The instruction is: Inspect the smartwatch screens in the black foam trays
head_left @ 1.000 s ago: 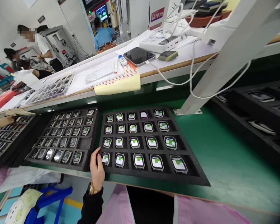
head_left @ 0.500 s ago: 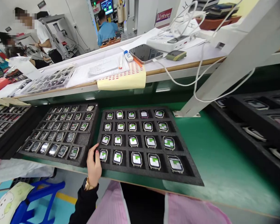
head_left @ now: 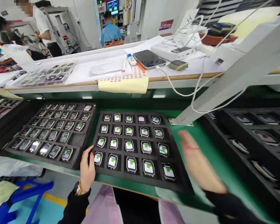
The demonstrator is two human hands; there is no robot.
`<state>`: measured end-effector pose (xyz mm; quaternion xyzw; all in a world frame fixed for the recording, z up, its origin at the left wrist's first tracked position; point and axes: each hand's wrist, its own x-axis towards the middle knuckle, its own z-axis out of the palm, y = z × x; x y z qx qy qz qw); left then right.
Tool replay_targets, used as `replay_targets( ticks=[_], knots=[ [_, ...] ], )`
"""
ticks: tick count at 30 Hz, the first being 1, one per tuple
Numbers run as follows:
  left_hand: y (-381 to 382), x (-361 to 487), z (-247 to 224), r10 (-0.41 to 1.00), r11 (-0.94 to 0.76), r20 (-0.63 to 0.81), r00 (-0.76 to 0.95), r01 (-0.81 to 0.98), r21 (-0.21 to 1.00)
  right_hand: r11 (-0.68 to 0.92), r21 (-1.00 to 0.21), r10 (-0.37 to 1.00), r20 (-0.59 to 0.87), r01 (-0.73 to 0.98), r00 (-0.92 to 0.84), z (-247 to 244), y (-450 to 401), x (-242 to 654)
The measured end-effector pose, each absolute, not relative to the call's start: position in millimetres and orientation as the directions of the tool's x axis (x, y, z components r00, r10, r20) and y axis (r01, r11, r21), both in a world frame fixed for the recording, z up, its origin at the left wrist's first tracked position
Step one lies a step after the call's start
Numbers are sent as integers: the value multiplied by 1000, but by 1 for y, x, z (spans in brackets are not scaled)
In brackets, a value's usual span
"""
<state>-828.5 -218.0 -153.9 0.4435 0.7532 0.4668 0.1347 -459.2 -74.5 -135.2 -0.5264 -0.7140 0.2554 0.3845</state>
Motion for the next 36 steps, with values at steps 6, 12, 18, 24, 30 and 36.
replay_targets(
  ticks=[6,12,18,24,30,36],
  knots=[
    [-212,-825,-151,781,258,92,-617,453,853,67,-941,997,50,331,-59,-176,-75,-479],
    [-177,-828,-152,812,202,140,-567,497,844,38,-932,999,40,359,-2,-178,-38,-477],
    [-147,-828,-153,828,140,173,-534,496,857,104,-872,992,126,478,15,-182,16,-478],
    [-159,-822,-152,824,143,166,-541,483,864,593,-565,804,456,574,-383,-137,-22,-528],
    [-158,-830,-147,818,179,16,-575,281,943,856,-502,435,569,124,-698,-122,-82,-605],
    [-147,-844,-146,899,127,-23,-438,211,969,860,-499,445,632,107,-635,-139,-83,-623]
  ],
)
